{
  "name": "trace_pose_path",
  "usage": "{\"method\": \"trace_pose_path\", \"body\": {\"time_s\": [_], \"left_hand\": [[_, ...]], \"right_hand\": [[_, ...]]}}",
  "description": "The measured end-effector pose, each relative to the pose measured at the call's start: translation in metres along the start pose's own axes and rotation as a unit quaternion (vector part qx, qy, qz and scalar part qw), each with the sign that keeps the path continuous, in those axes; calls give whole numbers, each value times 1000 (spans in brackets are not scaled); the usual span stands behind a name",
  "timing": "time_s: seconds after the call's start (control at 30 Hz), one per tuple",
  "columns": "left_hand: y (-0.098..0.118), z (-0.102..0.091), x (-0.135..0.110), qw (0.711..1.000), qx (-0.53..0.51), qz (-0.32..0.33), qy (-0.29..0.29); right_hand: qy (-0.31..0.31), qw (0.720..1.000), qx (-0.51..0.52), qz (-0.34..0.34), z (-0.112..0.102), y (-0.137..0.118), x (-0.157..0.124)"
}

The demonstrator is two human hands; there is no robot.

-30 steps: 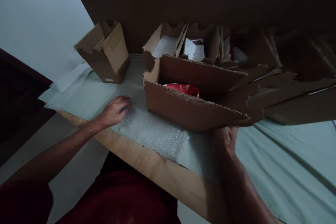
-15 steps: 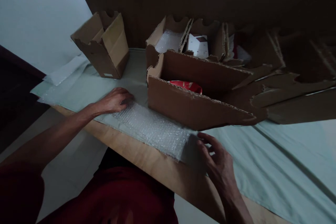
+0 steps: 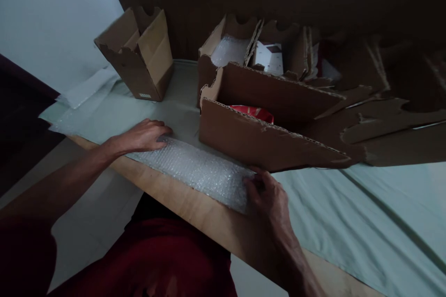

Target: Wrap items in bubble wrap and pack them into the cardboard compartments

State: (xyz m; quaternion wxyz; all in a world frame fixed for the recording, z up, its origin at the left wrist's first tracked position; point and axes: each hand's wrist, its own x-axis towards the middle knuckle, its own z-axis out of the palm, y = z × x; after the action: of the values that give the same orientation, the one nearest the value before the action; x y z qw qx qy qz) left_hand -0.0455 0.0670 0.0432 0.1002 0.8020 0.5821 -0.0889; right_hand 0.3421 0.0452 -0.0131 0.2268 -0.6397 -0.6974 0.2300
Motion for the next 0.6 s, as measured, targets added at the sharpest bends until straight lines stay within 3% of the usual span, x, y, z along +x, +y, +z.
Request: {"method": "trace_pose_path", "body": {"time_s": [0.17,0.3,0.47,0.53,0.6], "left_hand": [[5,7,-11,997,3,-13,75],[35,21,-21,988,-22,51,147],[92,46,-26,971,-75,179,138],[98,55,-27,969,-82,196,123],[91,60,-32,973,-88,181,116]], "right_hand": [[75,985,-100,-115,-1,9,-5],[139,953,-162,-216,0,-2,-17],[72,929,-117,-344,18,-35,-19],[29,920,-126,-370,26,-41,-18],[-3,913,-132,-386,30,-38,-17]]}}
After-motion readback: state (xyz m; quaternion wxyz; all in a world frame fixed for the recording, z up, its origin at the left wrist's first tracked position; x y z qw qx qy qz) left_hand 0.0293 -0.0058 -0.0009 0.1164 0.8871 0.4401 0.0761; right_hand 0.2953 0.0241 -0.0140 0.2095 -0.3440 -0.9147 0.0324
